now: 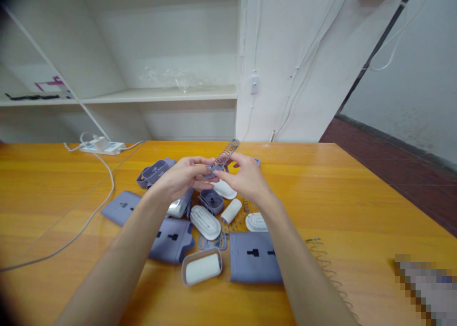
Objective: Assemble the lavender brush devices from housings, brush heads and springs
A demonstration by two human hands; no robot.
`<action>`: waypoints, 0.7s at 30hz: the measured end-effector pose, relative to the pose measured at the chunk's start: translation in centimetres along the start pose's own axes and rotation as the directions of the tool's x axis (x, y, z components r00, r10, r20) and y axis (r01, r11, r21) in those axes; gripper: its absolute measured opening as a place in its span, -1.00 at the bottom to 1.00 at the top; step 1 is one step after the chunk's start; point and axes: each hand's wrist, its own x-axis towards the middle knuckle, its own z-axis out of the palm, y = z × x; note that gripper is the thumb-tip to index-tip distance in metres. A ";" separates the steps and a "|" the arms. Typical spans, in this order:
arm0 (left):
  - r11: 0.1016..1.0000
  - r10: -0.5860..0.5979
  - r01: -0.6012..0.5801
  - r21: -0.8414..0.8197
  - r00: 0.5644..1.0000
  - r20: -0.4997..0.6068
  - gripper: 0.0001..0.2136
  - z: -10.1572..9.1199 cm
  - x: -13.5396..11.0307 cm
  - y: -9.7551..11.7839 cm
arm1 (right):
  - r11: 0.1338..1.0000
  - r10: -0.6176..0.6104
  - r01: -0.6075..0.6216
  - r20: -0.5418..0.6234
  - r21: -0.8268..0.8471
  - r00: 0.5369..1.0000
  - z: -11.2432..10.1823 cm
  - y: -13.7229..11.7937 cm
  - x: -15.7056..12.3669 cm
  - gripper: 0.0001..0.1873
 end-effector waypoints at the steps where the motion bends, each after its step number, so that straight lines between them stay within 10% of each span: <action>1: 1.000 -0.011 0.011 0.005 1.000 0.007 -0.81 -0.1 0.0 0.0 | 1.000 -0.001 0.001 0.005 0.011 1.000 -0.1 -0.1 0.0 -0.79; 21: 0.996 0.078 -0.077 -0.037 0.996 0.042 -0.82 0.1 0.7 -1.1 | 0.992 -0.011 0.011 0.004 -0.129 1.000 0.3 0.1 -0.3 -0.81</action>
